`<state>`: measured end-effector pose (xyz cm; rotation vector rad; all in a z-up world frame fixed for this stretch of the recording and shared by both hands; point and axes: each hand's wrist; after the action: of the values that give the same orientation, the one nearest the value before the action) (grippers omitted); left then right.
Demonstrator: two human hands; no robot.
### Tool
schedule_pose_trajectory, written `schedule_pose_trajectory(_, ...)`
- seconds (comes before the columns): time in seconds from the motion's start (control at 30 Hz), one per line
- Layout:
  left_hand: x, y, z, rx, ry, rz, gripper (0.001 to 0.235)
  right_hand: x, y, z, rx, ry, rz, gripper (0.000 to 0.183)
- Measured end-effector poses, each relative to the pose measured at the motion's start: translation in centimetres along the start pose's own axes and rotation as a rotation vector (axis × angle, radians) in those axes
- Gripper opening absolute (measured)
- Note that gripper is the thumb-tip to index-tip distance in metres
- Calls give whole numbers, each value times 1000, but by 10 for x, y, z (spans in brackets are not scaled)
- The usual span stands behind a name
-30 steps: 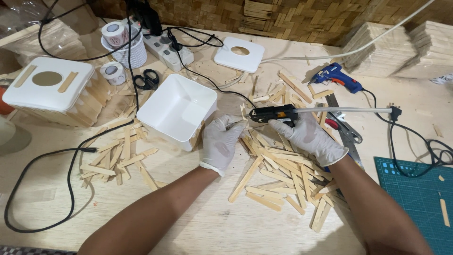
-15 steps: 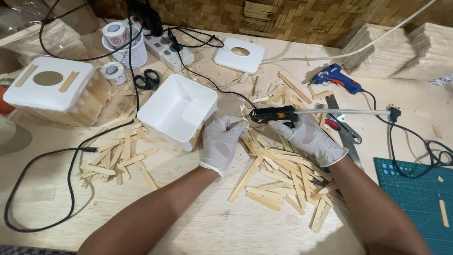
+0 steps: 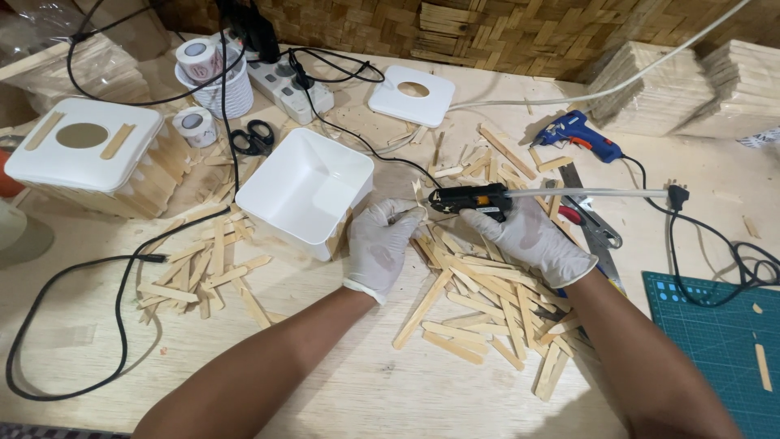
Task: Gluing popsicle sticks to the exterior of a white plastic container using a hot glue gun to create a decorative cover.
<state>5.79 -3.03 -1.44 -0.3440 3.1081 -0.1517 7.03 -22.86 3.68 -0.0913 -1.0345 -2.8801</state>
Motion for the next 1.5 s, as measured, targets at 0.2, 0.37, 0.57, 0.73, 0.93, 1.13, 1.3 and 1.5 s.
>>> schedule_pose_trajectory(0.2, -3, -1, 11, 37, 13, -5, 12, -4, -2, -9, -1, 10, -8, 28)
schedule_pose_trajectory(0.37, -3, -1, 4, 4, -8, -14, 13, -5, -1, -16, -10, 22, -27, 26)
schedule_pose_trajectory(0.57, -3, -1, 10, 35, 9, 0, 14, -1, -1, -9, 15, 56, -47, 28)
schedule_pose_trajectory(0.73, -1, 2, 1, -13, -1, 7, 14, 6, -1, 7, 10, 24, -61, 29)
schedule_pose_trajectory(0.93, -2, 2, -1, -78, -4, 9, 13, 10, -4, 19, -4, -24, -85, 37)
schedule_pose_trajectory(1.13, -4, 2, 9, -108, -22, -23, 18, -1, -4, 4, 61, -93, -82, 43)
schedule_pose_trajectory(1.3, 0, 2, 8, -98, -25, -7, 16, -2, 4, 4, 67, -202, -47, 35)
schedule_pose_trajectory(1.5, 4, -3, 5, -112, -52, -4, 17, 2, 10, 33, -233, -93, -129, 35)
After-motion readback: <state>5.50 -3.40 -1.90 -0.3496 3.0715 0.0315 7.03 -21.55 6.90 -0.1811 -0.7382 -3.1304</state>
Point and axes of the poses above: each hand's wrist, its own x-axis away from the middle knuckle, its own y-axis out of the back of the hand, z = x × y, and after that the axes turned 14 degrees about -y, right-handed
